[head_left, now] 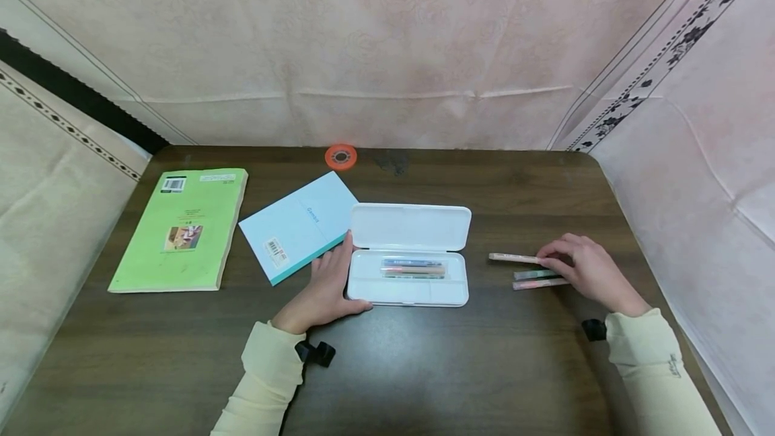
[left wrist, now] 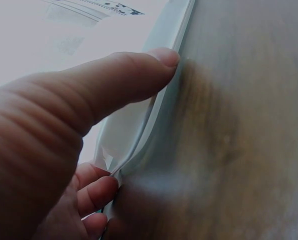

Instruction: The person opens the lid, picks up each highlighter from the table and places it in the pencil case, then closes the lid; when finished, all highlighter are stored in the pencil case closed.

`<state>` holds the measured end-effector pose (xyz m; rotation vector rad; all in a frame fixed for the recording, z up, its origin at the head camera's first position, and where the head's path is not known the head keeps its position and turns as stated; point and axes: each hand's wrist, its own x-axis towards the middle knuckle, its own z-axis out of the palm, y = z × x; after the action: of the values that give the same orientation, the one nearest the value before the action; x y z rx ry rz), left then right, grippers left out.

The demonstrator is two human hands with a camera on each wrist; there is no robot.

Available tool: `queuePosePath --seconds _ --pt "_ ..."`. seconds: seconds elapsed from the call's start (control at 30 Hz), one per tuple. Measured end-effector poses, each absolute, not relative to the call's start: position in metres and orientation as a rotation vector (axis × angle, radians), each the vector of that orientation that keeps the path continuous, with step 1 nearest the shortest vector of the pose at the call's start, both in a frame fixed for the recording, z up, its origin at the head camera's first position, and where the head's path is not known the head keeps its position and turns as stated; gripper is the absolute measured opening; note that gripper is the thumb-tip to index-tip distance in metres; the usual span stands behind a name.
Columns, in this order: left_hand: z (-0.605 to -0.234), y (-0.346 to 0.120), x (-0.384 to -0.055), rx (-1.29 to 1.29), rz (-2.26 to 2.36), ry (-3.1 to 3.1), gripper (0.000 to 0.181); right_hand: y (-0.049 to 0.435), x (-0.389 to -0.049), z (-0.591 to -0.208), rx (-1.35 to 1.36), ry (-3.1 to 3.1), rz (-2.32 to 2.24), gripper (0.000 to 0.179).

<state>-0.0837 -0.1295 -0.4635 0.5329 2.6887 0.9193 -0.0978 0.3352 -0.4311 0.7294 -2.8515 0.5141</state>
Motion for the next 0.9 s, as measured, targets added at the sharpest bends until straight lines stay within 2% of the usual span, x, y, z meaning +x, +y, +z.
queuePosePath --seconds 0.3,0.43,0.67,0.9 --pt "-0.463 -0.130 -0.084 0.532 0.921 2.695 0.127 0.285 -0.097 -0.411 0.762 -2.842 0.566 0.012" --pt "-0.463 -0.130 -0.083 0.538 0.927 2.694 0.127 0.255 -0.100 -0.414 0.785 -2.885 0.572 0.008" --pt "-0.462 -0.130 -0.084 0.522 0.913 2.688 0.128 0.205 -0.109 -0.425 0.821 -2.953 0.627 0.014" --pt "-0.461 -0.129 -0.084 0.514 0.924 2.684 0.128 0.181 -0.111 -0.430 0.791 -2.930 0.730 0.013"
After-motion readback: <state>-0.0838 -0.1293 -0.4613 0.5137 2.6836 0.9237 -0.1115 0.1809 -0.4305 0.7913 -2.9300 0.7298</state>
